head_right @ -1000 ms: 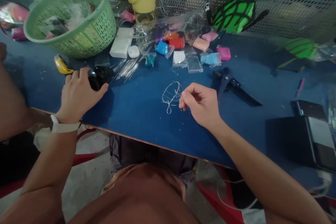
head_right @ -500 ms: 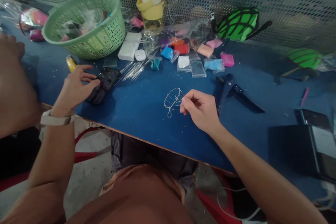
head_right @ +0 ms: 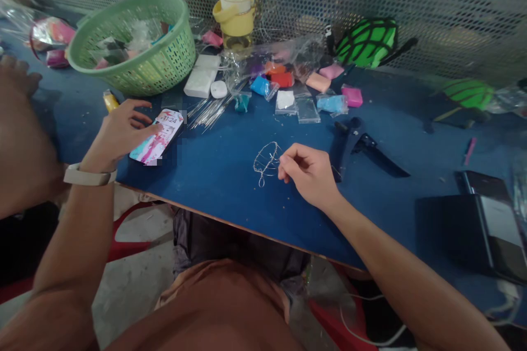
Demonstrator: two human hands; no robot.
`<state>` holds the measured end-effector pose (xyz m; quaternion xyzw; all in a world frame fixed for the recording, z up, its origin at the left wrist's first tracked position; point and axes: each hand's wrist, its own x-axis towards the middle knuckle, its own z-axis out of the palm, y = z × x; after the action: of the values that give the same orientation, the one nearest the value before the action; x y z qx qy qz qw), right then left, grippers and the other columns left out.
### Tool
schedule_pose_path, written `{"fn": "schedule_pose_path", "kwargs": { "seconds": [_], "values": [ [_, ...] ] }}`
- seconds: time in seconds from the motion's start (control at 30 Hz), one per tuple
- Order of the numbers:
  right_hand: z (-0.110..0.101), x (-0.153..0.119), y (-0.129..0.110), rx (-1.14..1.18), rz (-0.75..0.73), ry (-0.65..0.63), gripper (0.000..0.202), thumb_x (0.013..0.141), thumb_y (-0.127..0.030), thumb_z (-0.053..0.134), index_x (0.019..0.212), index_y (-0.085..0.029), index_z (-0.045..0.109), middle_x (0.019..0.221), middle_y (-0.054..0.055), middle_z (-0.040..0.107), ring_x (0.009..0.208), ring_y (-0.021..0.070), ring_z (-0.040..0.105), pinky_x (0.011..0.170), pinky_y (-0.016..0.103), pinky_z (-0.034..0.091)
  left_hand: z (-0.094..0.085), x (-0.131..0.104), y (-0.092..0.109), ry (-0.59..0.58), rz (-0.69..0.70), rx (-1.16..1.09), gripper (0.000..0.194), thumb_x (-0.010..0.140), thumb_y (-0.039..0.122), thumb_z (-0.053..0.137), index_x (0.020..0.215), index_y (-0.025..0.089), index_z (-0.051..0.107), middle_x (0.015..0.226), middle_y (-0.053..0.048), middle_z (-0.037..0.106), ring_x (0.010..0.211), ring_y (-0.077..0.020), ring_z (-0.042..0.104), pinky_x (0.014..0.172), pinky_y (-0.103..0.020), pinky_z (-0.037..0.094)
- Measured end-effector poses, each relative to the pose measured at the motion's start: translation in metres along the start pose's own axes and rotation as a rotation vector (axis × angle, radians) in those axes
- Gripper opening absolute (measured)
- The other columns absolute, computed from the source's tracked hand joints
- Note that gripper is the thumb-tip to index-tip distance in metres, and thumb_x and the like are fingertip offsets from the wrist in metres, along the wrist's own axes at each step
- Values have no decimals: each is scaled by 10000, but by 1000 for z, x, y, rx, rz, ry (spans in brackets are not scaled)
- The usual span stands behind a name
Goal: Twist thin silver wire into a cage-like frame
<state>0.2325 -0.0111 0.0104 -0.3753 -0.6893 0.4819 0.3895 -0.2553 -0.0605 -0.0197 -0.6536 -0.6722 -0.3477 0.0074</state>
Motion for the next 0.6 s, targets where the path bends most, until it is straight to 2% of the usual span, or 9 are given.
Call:
{"fn": "schedule_pose_path", "kwargs": {
  "seconds": [0.13,0.23,0.33,0.4,0.43,0.47,0.53,0.6],
  "values": [
    [1,-2,-1,8,8,-16,302,1011,-251,813,717,-244,745,658,5,740,574,152,689,582,302,556,1,5,2,31,-30,35,569,910,679,864,1262,256,722,788,111,719,581,-24,564,552,-238,443],
    [1,-2,-2,31,19,-15,294,1005,-230,808,717,-243,749,656,1,736,569,147,681,578,297,552,-4,4,26,63,-32,73,443,980,598,836,1227,253,711,814,79,725,621,-67,590,604,-296,468],
    [2,-2,-2,76,35,-5,302,1013,-262,829,722,-242,751,657,4,730,583,154,688,573,300,561,3,-1,79,114,37,98,273,1045,442,755,1192,213,738,1034,-13,765,804,-136,652,785,-369,561],
    [1,0,-1,126,51,10,315,1019,-291,842,725,-244,740,649,2,715,593,161,694,563,298,563,18,-4,125,3,163,58,170,1090,340,725,1218,241,776,1127,-8,807,956,-158,754,881,-351,619],
    [1,1,-2,158,60,21,329,1021,-310,848,723,-247,726,637,-2,699,593,164,691,553,295,558,27,-4,149,-58,255,33,162,1129,285,685,1260,248,773,1155,-8,827,1025,-166,783,945,-347,640],
    [0,3,-3,192,72,31,353,1022,-336,856,715,-250,706,624,-8,677,589,165,683,539,292,549,37,-2,171,-123,411,24,189,1176,232,624,1308,226,760,1209,-43,839,1119,-197,798,1004,-368,652],
    [-2,6,-4,257,95,43,432,1017,-409,880,684,-255,652,592,-18,618,566,166,649,504,288,518,58,5,207,-157,686,48,263,1206,139,536,1364,205,735,1282,-85,841,1175,-221,810,1027,-386,655],
    [-7,10,-5,301,112,45,517,996,-493,918,648,-256,617,576,-21,576,540,160,605,478,288,492,76,17,231,-195,812,58,317,1211,102,490,1430,189,701,1398,-108,824,1211,-227,822,1009,-376,649]
  ]
}}
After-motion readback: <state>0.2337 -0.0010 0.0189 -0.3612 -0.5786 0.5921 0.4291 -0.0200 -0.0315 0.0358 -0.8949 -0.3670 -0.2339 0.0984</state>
